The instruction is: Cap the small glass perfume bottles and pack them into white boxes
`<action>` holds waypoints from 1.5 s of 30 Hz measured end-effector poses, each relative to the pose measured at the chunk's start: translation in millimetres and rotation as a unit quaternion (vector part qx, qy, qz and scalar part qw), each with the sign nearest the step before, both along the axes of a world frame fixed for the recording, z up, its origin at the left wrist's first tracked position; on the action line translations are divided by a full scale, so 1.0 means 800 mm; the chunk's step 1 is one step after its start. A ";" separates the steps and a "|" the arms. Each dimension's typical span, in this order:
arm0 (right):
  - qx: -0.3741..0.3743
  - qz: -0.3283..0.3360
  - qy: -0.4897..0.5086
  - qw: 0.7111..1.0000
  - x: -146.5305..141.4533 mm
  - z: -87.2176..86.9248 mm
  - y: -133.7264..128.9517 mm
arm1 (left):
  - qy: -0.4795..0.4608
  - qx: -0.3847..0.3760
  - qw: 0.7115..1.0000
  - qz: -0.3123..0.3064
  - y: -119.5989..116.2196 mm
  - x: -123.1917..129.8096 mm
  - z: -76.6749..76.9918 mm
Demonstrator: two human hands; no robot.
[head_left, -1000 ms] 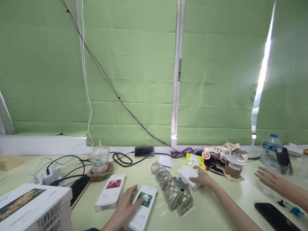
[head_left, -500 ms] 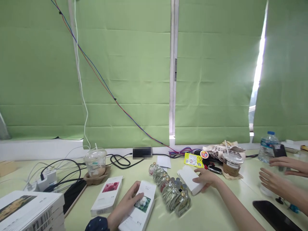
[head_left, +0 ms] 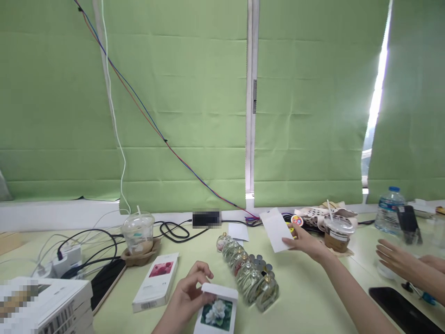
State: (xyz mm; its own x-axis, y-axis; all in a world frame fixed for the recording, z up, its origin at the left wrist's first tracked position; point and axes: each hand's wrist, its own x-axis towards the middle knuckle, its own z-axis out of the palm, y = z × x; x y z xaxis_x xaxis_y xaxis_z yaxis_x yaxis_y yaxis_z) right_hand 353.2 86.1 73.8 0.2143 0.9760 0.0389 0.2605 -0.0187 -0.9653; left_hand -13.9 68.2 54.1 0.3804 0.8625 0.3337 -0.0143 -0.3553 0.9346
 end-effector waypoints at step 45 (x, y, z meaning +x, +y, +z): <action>0.155 0.258 0.016 0.954 -0.186 0.022 -0.078 | 0.010 0.264 0.955 0.138 -0.048 0.011 -0.002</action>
State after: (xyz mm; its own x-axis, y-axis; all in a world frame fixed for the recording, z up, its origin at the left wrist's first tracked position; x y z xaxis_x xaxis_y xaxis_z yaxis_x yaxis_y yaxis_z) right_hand 204.2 23.8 91.1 -0.2847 0.8945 0.3446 0.1291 0.3920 -0.9109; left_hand -4.9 30.1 52.5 0.1735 0.6442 0.7450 0.1637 -0.7648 0.6232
